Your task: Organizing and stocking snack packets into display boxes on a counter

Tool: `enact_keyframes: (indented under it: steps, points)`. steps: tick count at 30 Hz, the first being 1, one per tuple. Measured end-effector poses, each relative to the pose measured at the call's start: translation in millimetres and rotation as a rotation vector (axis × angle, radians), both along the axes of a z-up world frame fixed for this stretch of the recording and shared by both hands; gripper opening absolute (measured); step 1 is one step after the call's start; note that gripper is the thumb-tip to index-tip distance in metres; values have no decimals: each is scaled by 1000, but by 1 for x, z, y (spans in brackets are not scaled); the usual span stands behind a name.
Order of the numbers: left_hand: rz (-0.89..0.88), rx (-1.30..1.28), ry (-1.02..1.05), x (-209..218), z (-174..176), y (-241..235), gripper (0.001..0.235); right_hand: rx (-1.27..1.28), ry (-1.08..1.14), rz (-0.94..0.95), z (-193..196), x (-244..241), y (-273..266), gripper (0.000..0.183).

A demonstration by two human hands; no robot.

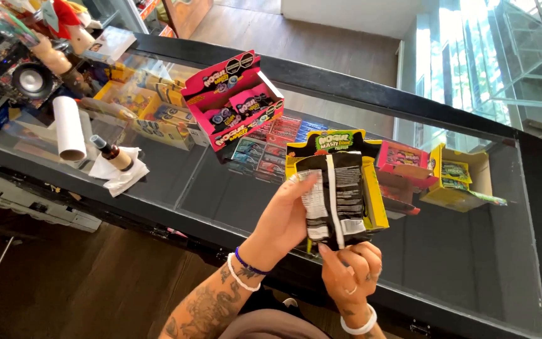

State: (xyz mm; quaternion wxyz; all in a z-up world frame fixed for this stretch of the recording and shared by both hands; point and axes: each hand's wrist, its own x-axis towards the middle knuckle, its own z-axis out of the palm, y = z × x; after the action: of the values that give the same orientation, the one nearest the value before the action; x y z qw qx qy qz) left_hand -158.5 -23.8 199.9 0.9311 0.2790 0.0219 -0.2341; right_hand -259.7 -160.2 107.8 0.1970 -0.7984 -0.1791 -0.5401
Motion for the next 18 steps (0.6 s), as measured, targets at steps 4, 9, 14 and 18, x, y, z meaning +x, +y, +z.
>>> enact_keyframes:
  steps: [4, 9, 14, 18]
  points:
    - [-160, -78, -6, -6, -7, 0, 23, -1, -87, -60, 8, 5, 9, 21]
    - [-257, 7, -60, -19, 17, 0, 52, 25, -49, -45, 11, -5, 8, 19]
    - [-99, 88, -72, -29, 35, -5, 51, -16, -51, -174, 12, -7, 7, 13]
    - [-53, 156, -108, -24, 32, -8, 51, -62, -1, -166, 10, -5, 0, 7]
